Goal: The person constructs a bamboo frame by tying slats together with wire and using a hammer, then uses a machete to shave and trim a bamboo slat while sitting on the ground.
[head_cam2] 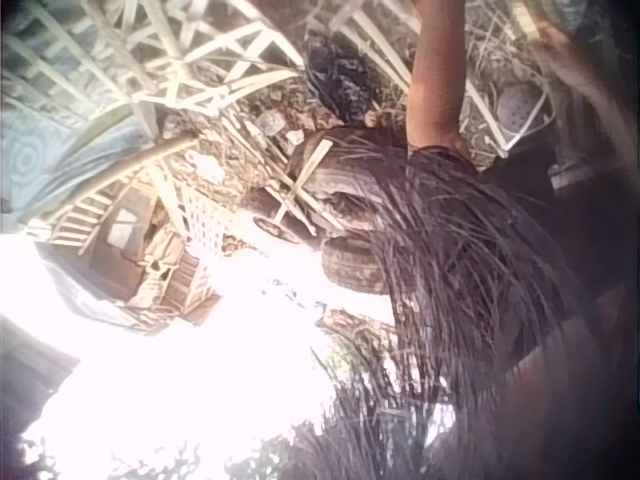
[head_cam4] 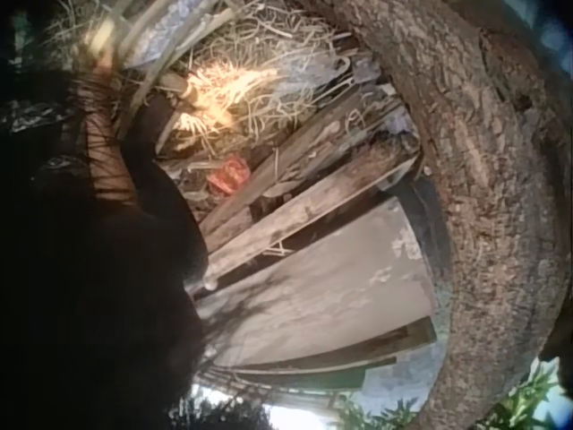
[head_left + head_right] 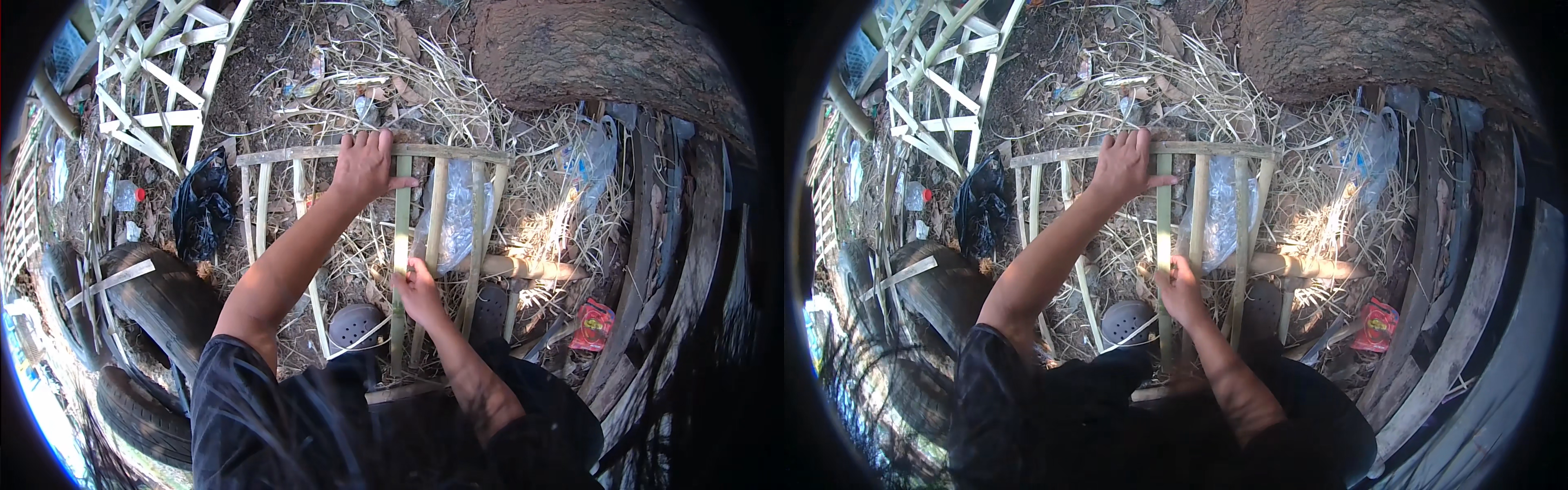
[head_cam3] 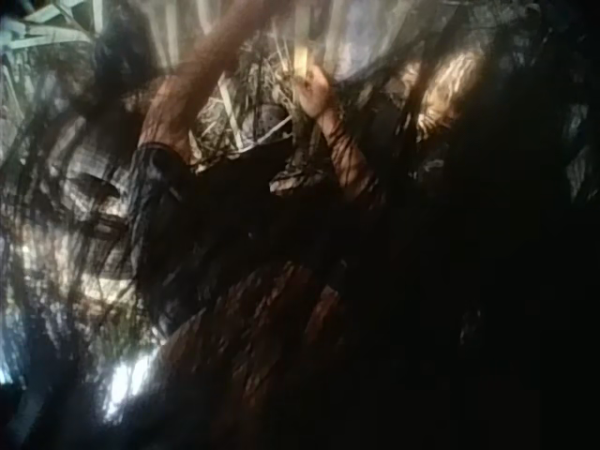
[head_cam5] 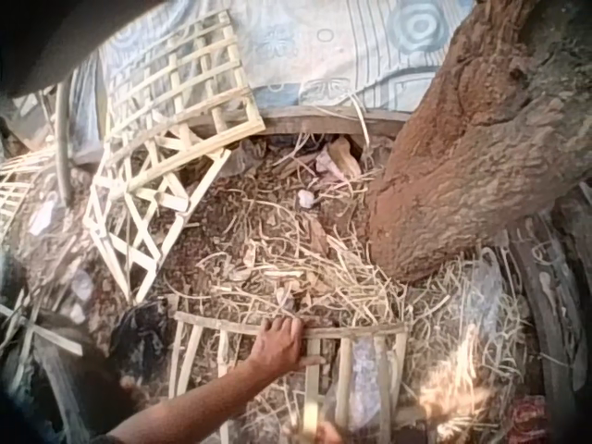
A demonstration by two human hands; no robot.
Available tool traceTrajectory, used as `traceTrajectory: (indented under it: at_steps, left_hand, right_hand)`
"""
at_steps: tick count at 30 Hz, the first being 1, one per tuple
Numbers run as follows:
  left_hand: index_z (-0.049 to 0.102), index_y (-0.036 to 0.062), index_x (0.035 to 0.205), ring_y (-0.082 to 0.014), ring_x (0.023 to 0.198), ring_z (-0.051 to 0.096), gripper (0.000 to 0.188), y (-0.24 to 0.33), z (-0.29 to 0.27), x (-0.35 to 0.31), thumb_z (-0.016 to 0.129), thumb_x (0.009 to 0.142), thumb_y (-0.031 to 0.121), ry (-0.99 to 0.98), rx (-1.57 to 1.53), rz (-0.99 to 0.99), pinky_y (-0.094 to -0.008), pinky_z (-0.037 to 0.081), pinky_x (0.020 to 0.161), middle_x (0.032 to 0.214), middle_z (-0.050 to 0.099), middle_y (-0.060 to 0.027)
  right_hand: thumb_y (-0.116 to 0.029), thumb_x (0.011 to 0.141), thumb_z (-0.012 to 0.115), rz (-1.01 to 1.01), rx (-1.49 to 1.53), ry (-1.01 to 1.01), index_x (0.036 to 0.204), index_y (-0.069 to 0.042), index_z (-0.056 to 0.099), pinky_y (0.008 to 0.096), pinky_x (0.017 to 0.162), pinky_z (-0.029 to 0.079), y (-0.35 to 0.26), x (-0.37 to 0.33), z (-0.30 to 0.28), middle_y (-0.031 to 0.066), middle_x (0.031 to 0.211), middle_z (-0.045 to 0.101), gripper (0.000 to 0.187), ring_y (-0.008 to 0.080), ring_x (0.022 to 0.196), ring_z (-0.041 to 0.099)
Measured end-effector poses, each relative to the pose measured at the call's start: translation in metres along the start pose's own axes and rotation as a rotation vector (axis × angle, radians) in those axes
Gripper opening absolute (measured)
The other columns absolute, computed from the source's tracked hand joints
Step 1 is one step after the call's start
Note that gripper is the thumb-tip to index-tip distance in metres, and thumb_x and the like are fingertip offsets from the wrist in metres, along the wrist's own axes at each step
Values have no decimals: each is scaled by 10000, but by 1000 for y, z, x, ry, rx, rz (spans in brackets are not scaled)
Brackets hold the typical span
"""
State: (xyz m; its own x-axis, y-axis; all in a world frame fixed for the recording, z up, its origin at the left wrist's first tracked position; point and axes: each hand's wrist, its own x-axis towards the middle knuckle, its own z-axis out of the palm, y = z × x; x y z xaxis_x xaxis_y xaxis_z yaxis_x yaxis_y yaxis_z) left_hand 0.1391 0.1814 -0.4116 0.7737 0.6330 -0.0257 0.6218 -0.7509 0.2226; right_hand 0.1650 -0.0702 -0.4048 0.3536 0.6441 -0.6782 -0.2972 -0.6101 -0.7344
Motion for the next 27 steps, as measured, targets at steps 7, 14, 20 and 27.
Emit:
traceTrajectory:
  at_steps: [7,14,20,27]
  left_hand:
    - [506,26,1067,-226,921,555,983,4,-13,-1,507,568,872,-84,70,-53,-377,366,861,901,580,-81]
    - [487,14,1054,-298,922,600,987,13,-11,7,502,579,878,-209,95,-97,-454,401,876,913,601,-143]
    - [496,24,1017,-334,904,620,931,5,0,8,508,607,860,-101,94,-47,-501,442,790,931,602,-156]
    - [490,-8,988,-340,880,602,939,0,-1,1,484,627,859,-81,126,-43,-497,438,770,906,582,-170]
  right_hand:
    - [-74,950,491,13,-155,-118,1036,4,517,276,650,513,27,10,-6,66,844,620,119,142,746,641]
    - [-106,931,541,9,-191,-123,1056,15,519,295,675,520,21,8,-14,93,857,639,175,144,750,644]
    - [-171,832,693,-299,-538,207,1046,-16,555,312,684,528,-40,-42,-28,121,830,675,298,218,758,675]
    - [-160,754,656,161,-805,416,954,-79,572,420,713,506,-66,-57,-170,140,775,657,231,330,765,658]
